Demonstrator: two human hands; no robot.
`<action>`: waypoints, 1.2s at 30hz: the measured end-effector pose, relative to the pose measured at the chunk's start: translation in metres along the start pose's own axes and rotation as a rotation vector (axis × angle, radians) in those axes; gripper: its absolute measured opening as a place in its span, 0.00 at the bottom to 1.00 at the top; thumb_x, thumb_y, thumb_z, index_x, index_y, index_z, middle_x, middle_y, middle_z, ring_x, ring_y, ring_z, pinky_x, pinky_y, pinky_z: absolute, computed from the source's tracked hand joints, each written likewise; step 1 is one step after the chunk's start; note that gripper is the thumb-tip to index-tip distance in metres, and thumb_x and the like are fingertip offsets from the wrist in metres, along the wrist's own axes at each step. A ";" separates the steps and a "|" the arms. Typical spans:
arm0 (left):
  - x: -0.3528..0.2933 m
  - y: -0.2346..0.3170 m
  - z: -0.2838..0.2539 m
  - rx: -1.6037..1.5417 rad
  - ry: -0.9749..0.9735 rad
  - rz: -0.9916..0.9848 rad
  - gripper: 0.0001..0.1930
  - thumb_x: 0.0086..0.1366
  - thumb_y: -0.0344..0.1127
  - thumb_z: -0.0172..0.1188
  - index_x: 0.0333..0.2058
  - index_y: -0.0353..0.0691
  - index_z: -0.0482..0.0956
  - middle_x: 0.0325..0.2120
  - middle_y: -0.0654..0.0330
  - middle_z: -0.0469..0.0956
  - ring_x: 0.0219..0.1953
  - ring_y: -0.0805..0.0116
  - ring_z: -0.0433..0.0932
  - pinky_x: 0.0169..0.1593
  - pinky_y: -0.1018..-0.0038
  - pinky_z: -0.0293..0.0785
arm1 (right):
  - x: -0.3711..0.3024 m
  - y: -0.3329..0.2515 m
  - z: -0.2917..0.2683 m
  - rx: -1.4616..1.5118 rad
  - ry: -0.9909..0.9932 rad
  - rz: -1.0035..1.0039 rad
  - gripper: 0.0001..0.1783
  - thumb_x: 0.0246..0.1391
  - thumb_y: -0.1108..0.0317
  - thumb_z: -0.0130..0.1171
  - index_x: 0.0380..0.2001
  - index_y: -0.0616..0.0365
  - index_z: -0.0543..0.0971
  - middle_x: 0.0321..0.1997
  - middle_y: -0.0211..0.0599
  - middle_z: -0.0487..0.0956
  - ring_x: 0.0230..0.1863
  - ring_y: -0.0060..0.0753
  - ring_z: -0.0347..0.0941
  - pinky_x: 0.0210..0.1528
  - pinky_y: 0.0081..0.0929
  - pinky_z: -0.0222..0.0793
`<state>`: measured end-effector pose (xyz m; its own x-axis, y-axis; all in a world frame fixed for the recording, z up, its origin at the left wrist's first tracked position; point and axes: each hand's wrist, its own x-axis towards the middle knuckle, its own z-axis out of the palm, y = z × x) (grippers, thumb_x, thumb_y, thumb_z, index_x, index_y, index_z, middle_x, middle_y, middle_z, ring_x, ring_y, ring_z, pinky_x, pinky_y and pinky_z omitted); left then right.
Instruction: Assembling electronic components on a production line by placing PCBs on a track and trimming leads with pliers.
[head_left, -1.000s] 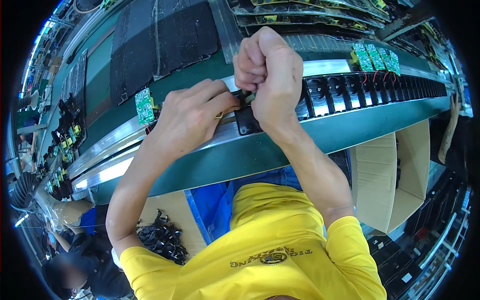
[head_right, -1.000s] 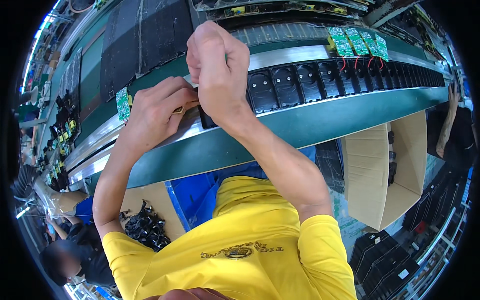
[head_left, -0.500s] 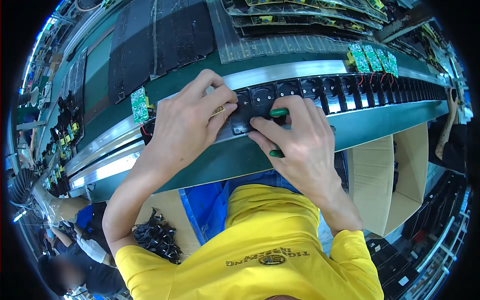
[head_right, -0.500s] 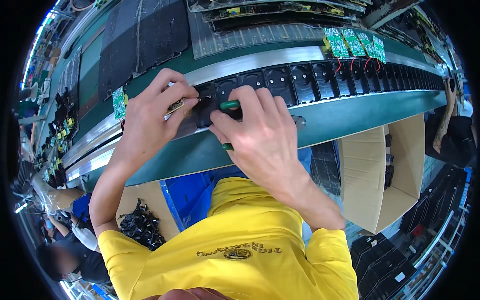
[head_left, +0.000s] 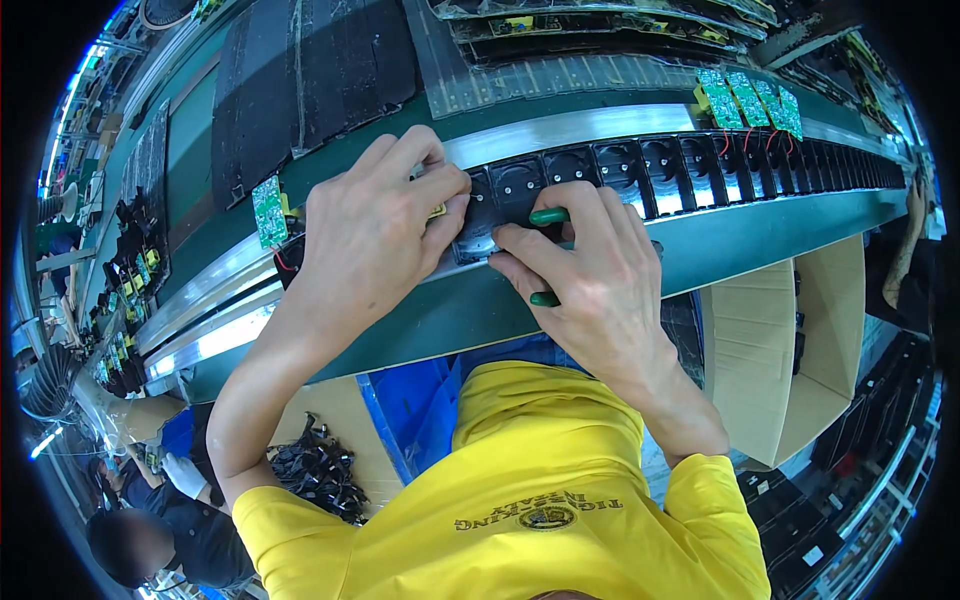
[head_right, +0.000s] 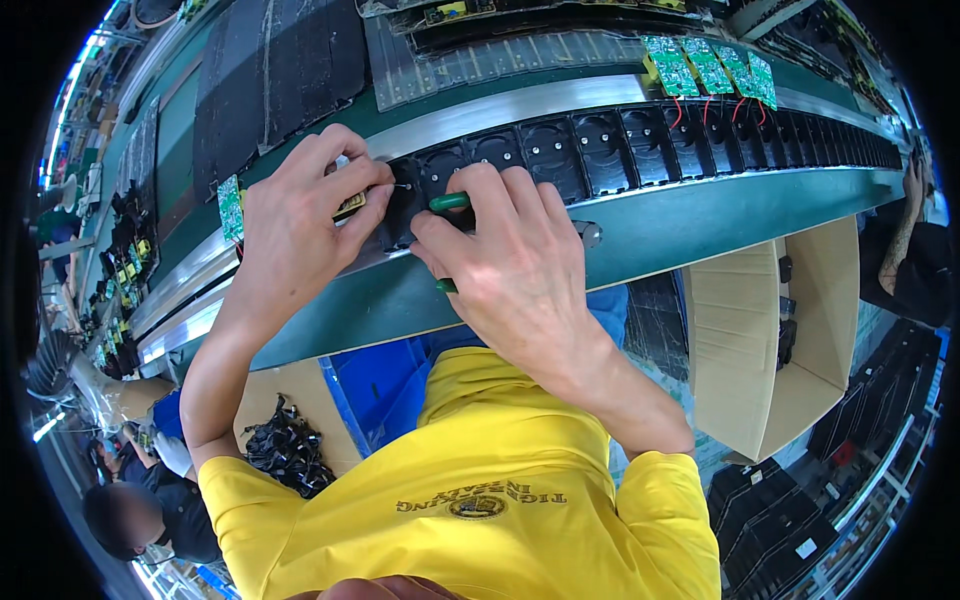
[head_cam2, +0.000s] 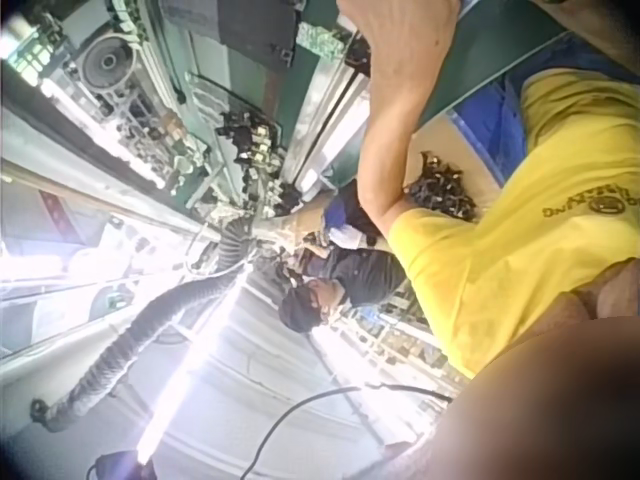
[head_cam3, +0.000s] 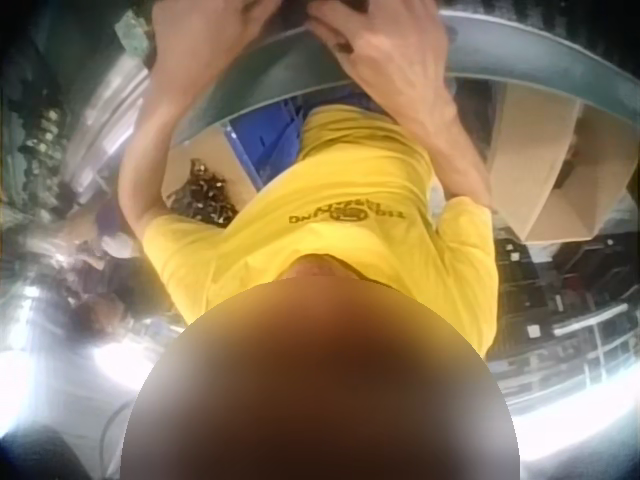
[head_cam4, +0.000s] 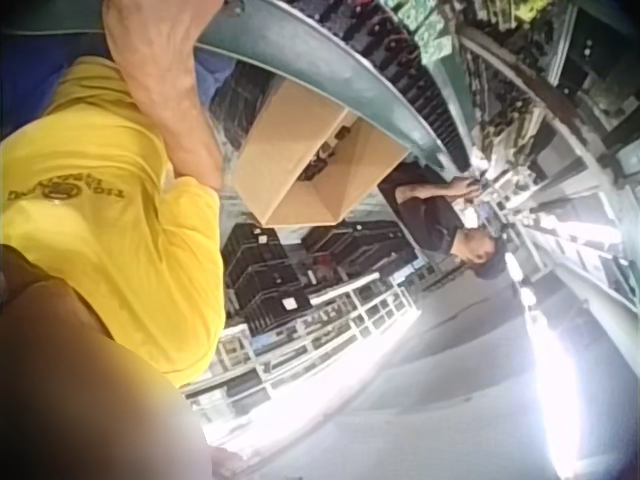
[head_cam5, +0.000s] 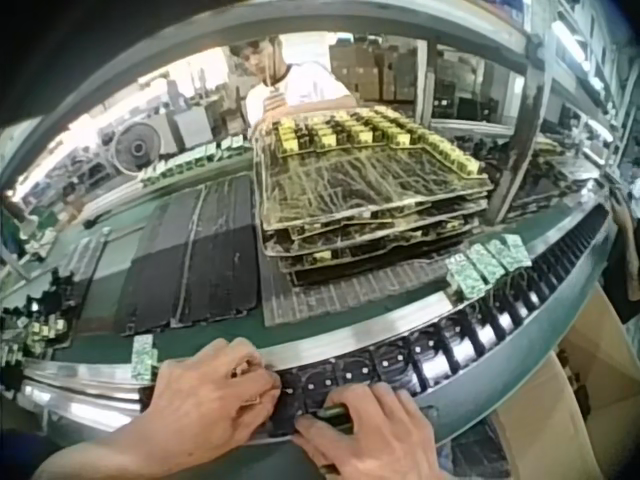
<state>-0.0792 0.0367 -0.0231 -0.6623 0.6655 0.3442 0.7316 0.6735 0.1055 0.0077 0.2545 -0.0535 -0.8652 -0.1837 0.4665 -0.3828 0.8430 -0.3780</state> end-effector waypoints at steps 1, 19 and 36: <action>0.000 0.000 0.000 0.008 0.001 0.010 0.03 0.70 0.31 0.74 0.35 0.43 0.89 0.43 0.66 0.78 0.34 0.68 0.77 0.31 0.72 0.72 | 0.000 0.000 0.000 0.000 -0.001 0.001 0.10 0.56 0.66 0.84 0.41 0.48 0.96 0.52 0.32 0.79 0.42 0.34 0.73 0.44 0.31 0.76; 0.001 0.006 0.004 -0.019 -0.040 -0.023 0.02 0.69 0.30 0.74 0.37 0.42 0.88 0.44 0.64 0.77 0.37 0.65 0.80 0.34 0.68 0.75 | 0.019 -0.005 -0.014 0.353 0.022 0.019 0.20 0.61 0.65 0.82 0.55 0.52 0.92 0.48 0.31 0.77 0.41 0.31 0.70 0.42 0.30 0.73; -0.010 0.012 0.007 -0.104 -0.110 -0.212 0.07 0.66 0.31 0.76 0.42 0.44 0.92 0.48 0.60 0.77 0.36 0.58 0.82 0.38 0.64 0.79 | 0.097 -0.018 0.050 1.611 0.367 0.313 0.19 0.83 0.57 0.48 0.39 0.58 0.80 0.29 0.25 0.72 0.29 0.18 0.59 0.32 0.22 0.56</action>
<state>-0.0652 0.0404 -0.0317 -0.8120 0.5479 0.2011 0.5835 0.7688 0.2615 -0.0851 0.1966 -0.0414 -0.9397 0.1948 0.2811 -0.3418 -0.5613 -0.7537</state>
